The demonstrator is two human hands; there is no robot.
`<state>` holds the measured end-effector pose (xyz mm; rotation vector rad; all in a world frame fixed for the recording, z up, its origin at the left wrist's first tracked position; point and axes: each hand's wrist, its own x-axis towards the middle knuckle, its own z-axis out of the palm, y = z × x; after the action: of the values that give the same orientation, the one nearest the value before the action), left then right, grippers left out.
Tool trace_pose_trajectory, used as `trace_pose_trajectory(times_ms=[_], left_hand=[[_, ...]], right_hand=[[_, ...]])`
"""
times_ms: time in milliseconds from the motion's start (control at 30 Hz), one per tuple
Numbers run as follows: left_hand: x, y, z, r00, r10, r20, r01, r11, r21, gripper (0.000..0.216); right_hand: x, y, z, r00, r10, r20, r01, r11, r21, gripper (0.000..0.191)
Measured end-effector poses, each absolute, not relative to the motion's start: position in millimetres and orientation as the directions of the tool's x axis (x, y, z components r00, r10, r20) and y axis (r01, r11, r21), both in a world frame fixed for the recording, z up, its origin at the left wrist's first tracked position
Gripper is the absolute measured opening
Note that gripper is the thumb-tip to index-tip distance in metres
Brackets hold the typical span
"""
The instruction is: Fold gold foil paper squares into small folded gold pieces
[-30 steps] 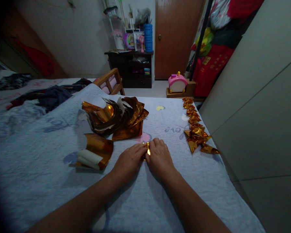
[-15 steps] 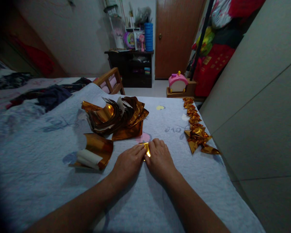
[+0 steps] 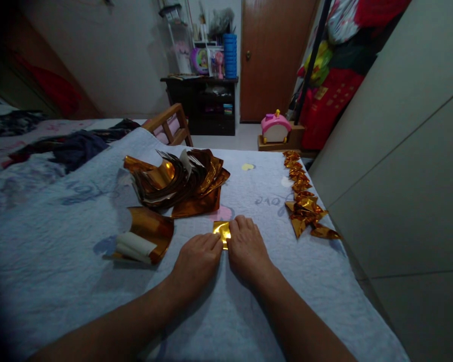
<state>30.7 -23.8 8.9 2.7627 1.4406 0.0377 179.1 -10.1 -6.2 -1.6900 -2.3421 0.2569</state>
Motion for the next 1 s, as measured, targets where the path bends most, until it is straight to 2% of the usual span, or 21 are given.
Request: trace_pose_trajectory(times_ms=[167,300,500,633,700,833,1000], left_hand=[[38.0,-42.6,-11.9,0.558,0.828,0.064,0.829,-0.551,-0.096,0.041],[37.2,-56.1,-25.4,0.541,0.839,0.061,0.831,-0.521,-0.195,0.046],[33.2,-73.5,-22.2,0.509,0.856,0.095,0.854,-0.488,-0.179,0.049],[35.8,-71.7,-20.5,0.497,0.867,0.037,0.850,-0.479,-0.218,0.048],[36.7,-68.1,-19.9,0.511,0.859,0.014,0.833,-0.492,-0.253,0.047],[34.7,-63.2,-16.3,0.552,0.834,-0.020,0.794,-0.533,-0.294,0.045],[31.9,-61.3,-8.7,0.585,0.809,-0.058,0.759,-0.571,-0.313,0.047]], right_hand=[[178.4,-8.4,-7.7,-0.284,0.955,0.085,0.918,0.296,-0.265,0.016],[177.6,-8.4,-4.8,-0.287,0.955,0.080,0.917,0.298,-0.265,0.016],[175.3,-11.0,-4.8,-0.268,0.958,0.102,0.915,0.286,-0.284,0.028],[173.6,-12.7,-6.0,-0.260,0.958,0.119,0.919,0.284,-0.275,0.032],[173.9,-13.0,-6.2,-0.262,0.958,0.115,0.921,0.283,-0.268,0.039],[180.0,-12.0,-9.3,-0.278,0.955,0.107,0.919,0.296,-0.260,0.064],[197.8,-8.5,-16.4,-0.228,0.973,0.045,0.946,0.232,-0.226,0.076]])
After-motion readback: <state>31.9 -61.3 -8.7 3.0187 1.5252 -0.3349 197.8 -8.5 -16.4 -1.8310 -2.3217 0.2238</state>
